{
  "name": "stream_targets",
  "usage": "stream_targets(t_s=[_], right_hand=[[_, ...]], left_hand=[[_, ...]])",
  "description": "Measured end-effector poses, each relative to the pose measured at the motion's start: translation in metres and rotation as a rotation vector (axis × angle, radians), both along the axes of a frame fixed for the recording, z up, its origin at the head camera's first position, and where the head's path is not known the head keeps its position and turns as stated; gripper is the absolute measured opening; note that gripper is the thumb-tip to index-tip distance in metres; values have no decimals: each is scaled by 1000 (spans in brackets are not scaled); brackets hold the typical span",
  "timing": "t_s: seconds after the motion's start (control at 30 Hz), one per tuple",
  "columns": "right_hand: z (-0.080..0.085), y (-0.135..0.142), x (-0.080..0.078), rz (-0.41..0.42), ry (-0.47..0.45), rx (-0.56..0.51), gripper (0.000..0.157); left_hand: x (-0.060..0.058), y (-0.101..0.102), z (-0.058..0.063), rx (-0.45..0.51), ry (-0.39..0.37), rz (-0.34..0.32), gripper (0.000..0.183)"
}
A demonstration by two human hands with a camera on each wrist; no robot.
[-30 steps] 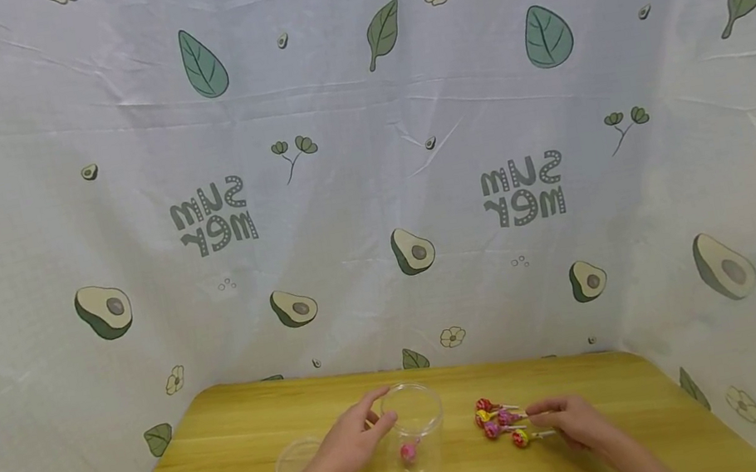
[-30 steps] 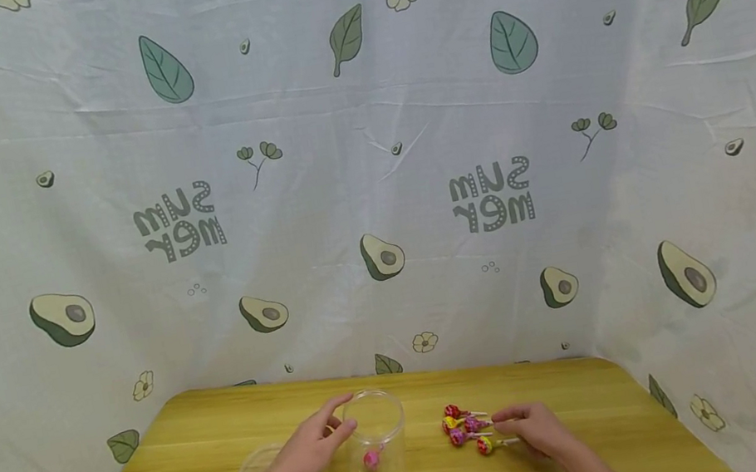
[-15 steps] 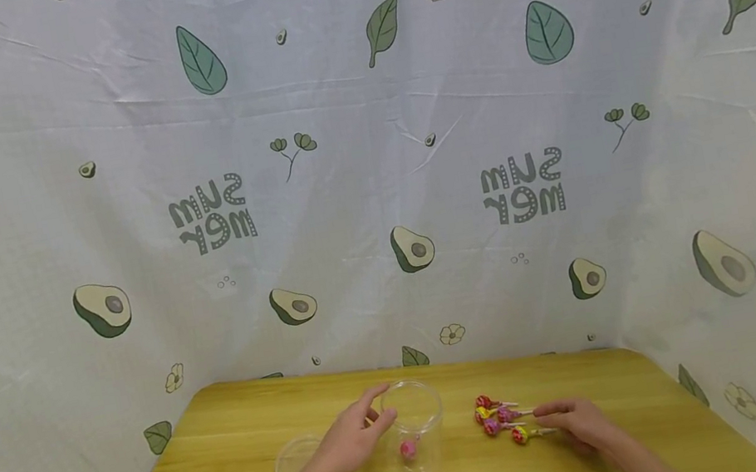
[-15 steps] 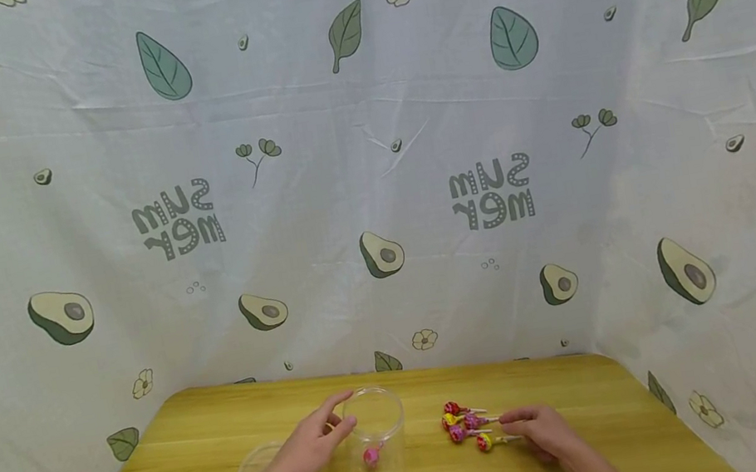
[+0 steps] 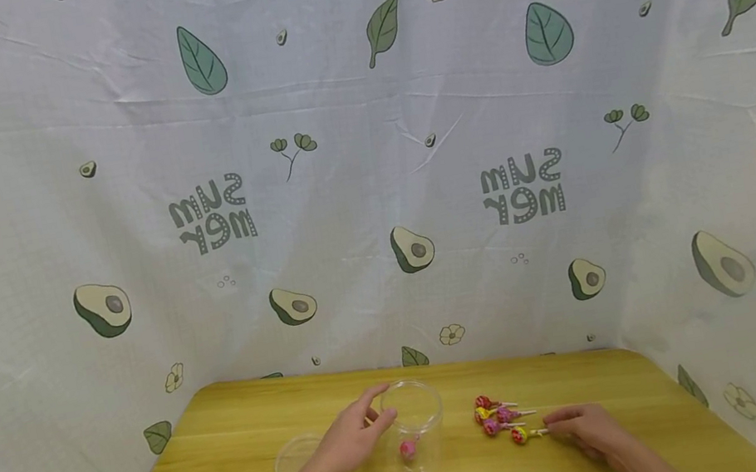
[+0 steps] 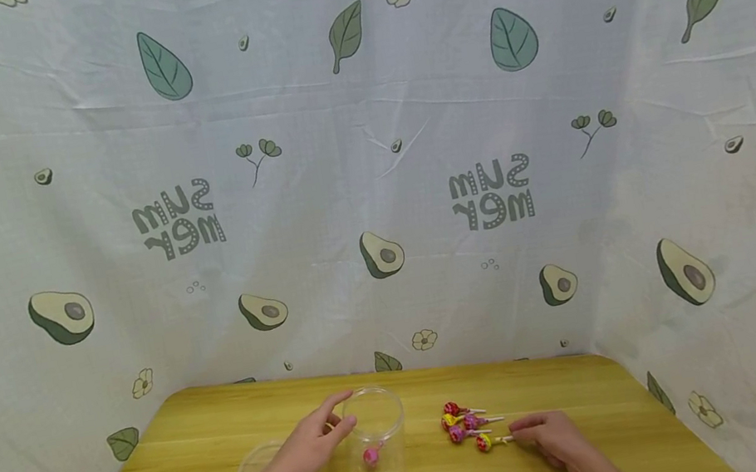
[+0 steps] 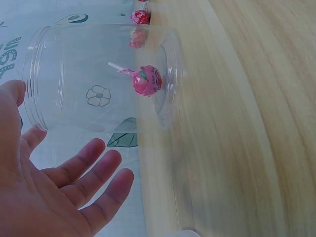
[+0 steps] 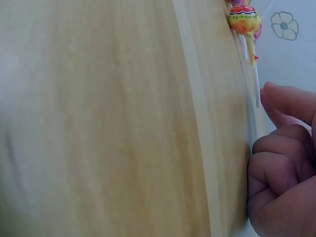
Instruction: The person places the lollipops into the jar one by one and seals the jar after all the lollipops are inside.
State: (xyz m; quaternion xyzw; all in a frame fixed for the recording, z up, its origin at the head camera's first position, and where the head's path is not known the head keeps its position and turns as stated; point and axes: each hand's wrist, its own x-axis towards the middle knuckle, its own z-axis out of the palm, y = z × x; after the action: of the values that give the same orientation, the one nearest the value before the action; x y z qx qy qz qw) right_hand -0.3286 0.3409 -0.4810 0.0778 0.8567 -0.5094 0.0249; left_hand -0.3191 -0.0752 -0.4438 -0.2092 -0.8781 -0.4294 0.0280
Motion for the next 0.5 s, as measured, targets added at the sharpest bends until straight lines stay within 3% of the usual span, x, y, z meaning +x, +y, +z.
stream_targets(t_s=[0.5], right_hand=[[-8, 0, 2, -51, 53, 7, 25]], left_hand=[[0, 0, -1, 5, 0, -3, 62]])
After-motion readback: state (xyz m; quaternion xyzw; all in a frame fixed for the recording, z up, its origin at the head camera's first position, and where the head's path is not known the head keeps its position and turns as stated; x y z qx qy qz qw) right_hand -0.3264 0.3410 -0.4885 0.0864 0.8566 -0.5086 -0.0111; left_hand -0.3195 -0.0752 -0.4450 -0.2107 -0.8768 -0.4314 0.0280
